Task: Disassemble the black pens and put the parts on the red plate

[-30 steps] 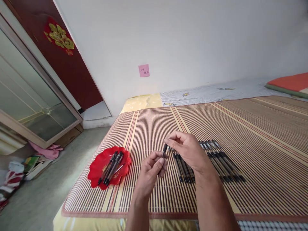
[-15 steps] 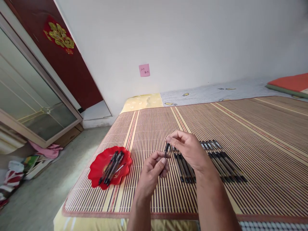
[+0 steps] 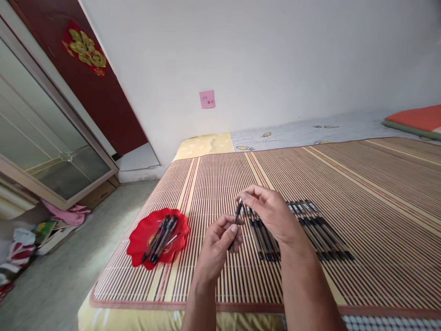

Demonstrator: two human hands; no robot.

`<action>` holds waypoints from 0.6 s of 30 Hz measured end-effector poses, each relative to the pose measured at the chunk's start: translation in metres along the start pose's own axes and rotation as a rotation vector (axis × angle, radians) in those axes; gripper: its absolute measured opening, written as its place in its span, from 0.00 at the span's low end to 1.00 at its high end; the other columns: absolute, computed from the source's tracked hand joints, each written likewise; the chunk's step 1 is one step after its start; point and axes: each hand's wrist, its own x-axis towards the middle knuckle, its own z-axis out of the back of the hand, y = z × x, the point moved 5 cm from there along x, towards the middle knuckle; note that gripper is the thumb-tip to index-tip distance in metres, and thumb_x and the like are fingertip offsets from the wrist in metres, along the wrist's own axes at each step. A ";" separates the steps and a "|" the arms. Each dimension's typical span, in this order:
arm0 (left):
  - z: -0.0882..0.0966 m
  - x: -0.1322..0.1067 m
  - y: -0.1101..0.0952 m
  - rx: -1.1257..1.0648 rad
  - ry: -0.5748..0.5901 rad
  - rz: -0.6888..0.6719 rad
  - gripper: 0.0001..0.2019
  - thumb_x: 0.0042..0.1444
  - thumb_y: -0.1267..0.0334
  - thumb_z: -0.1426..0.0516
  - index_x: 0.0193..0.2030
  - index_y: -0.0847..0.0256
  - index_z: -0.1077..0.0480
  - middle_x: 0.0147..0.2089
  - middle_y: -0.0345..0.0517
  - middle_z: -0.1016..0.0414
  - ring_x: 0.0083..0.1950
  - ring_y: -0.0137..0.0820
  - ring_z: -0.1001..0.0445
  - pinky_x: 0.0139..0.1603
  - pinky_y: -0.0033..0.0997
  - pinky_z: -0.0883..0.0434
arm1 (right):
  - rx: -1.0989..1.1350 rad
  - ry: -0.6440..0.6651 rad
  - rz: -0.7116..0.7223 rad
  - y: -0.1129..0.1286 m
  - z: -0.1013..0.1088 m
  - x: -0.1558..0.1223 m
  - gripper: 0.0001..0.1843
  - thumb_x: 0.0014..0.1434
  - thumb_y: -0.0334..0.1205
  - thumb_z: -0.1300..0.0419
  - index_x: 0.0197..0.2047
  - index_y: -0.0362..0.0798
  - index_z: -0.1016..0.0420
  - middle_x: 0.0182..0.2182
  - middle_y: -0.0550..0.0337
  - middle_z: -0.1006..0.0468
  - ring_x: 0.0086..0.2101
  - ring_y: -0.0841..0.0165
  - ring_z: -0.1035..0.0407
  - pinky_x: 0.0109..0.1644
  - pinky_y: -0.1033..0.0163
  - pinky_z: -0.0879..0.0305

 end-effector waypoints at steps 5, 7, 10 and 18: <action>0.001 0.000 0.000 -0.007 -0.015 0.009 0.12 0.64 0.55 0.36 0.44 0.63 0.26 0.28 0.38 0.30 0.25 0.22 0.37 0.26 0.23 0.42 | -0.025 0.071 0.005 0.004 -0.004 -0.001 0.12 0.64 0.49 0.36 0.41 0.50 0.18 0.39 0.57 0.17 0.43 0.64 0.24 0.52 0.58 0.31; 0.001 0.000 -0.001 0.007 -0.029 0.005 0.13 0.63 0.55 0.36 0.44 0.63 0.26 0.29 0.39 0.30 0.25 0.22 0.37 0.26 0.23 0.41 | -0.039 0.068 -0.009 0.002 -0.004 -0.001 0.11 0.62 0.49 0.35 0.38 0.49 0.19 0.35 0.58 0.18 0.39 0.65 0.25 0.48 0.59 0.30; 0.002 0.001 -0.004 0.060 -0.073 -0.027 0.14 0.61 0.54 0.35 0.43 0.64 0.24 0.30 0.40 0.28 0.26 0.22 0.34 0.27 0.23 0.38 | -0.039 0.045 -0.009 -0.002 -0.005 0.001 0.13 0.61 0.51 0.33 0.36 0.49 0.20 0.31 0.61 0.21 0.35 0.67 0.27 0.43 0.60 0.32; 0.011 0.003 -0.010 0.128 -0.231 -0.064 0.16 0.54 0.54 0.31 0.40 0.64 0.24 0.27 0.39 0.26 0.26 0.26 0.27 0.27 0.24 0.32 | -0.022 -0.060 0.021 -0.013 0.002 0.006 0.16 0.64 0.53 0.37 0.39 0.48 0.19 0.36 0.56 0.18 0.39 0.65 0.24 0.49 0.58 0.29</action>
